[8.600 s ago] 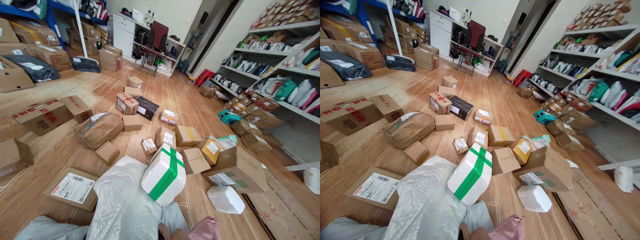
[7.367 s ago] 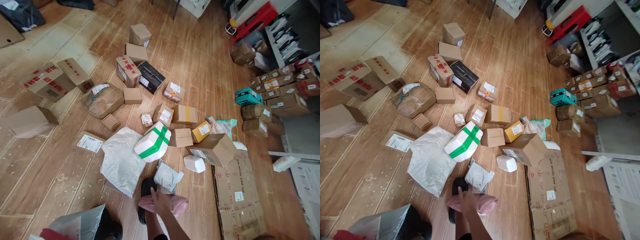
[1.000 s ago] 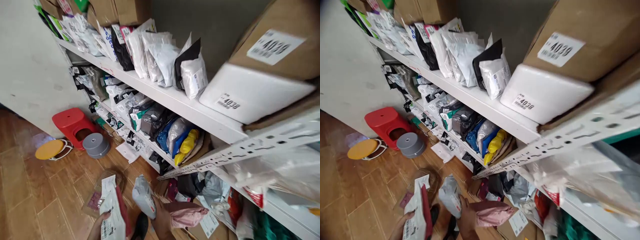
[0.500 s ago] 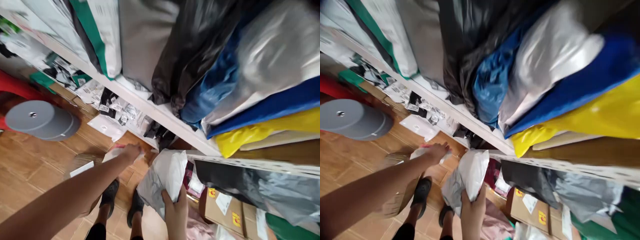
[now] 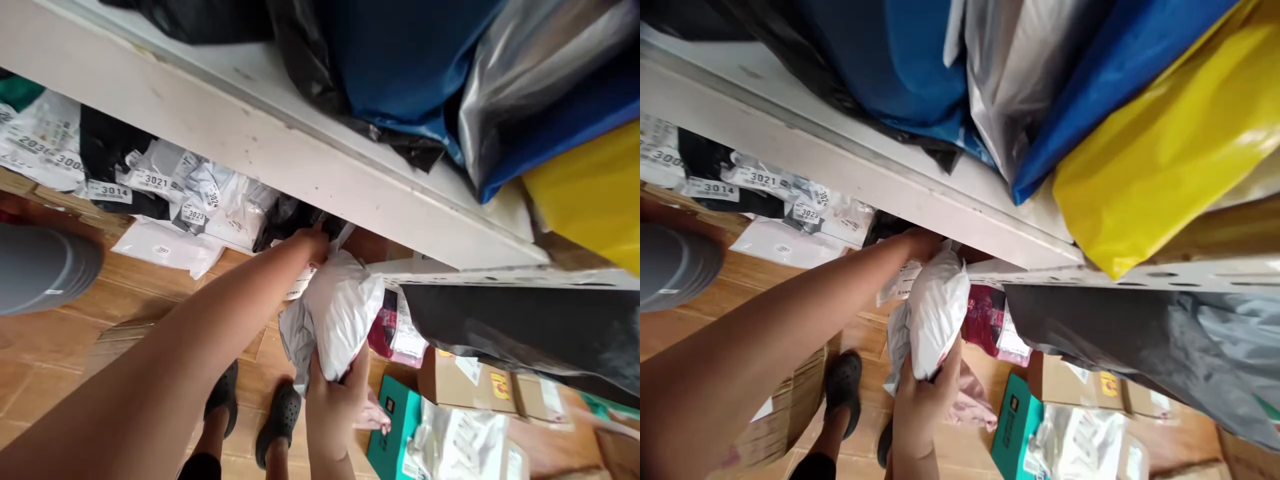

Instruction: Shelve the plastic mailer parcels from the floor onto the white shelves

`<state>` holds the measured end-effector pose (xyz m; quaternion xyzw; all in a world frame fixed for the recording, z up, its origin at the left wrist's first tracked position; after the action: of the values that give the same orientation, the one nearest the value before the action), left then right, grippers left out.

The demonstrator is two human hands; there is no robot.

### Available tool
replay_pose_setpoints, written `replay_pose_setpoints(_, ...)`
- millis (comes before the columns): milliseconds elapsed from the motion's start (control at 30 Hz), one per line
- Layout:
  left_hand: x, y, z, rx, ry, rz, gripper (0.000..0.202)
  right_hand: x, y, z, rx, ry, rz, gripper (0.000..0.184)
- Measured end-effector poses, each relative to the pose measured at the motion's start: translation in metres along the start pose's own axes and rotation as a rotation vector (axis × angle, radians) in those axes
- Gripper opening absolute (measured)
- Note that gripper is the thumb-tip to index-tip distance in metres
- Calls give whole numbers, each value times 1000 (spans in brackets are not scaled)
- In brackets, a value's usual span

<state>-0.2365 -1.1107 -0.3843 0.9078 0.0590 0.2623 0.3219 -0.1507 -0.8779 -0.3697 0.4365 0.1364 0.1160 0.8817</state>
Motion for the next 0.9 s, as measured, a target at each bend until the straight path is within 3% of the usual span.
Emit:
replay_pose_setpoints(67, 1, -5, 12, 11, 29, -11, 63, -19, -1, 16, 29, 114, -68, 65)
replay_pose_setpoints(133, 9, -9, 22, 23, 44, -46, 68, -41, -4, 31, 46, 133, -108, 64)
replay_pose_setpoints(267, 34, -16, 37, 41, 76, -174, 68, -74, -19, 48, 94, 74, -125, 66)
replay_pose_setpoints(400, 58, -25, 49, 86, 23, -327, 64, -86, -38, 55, 110, 19, -149, 68)
replay_pose_setpoints(533, 69, -31, 63, 66, -13, -371, 70, -93, -60, 65, 138, -124, -164, 70)
replay_pose_setpoints(600, 70, -31, 68, 11, -67, -355, 73, -95, -70, 69, 192, -190, -94, 67)
replay_pose_setpoints(733, 69, -27, 73, -99, -138, -301, 76, -104, -84, 72, 323, -193, 238, 56)
replay_pose_setpoints(900, 65, -21, 70, -68, -149, -302, 75, -134, -88, 75, 455, -71, 306, 59)
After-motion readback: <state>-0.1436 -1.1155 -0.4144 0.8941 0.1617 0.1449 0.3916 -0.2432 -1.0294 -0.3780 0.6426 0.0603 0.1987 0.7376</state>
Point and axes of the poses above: each hand's wrist, its own x-axis away from the middle knuckle, its own y-axis out of the back of the hand, z = x × y, the point moved 3 cm from there along -x, towards the middle knuckle, and after that the axes turned 13 degrees about x, right-handed, at the moved point
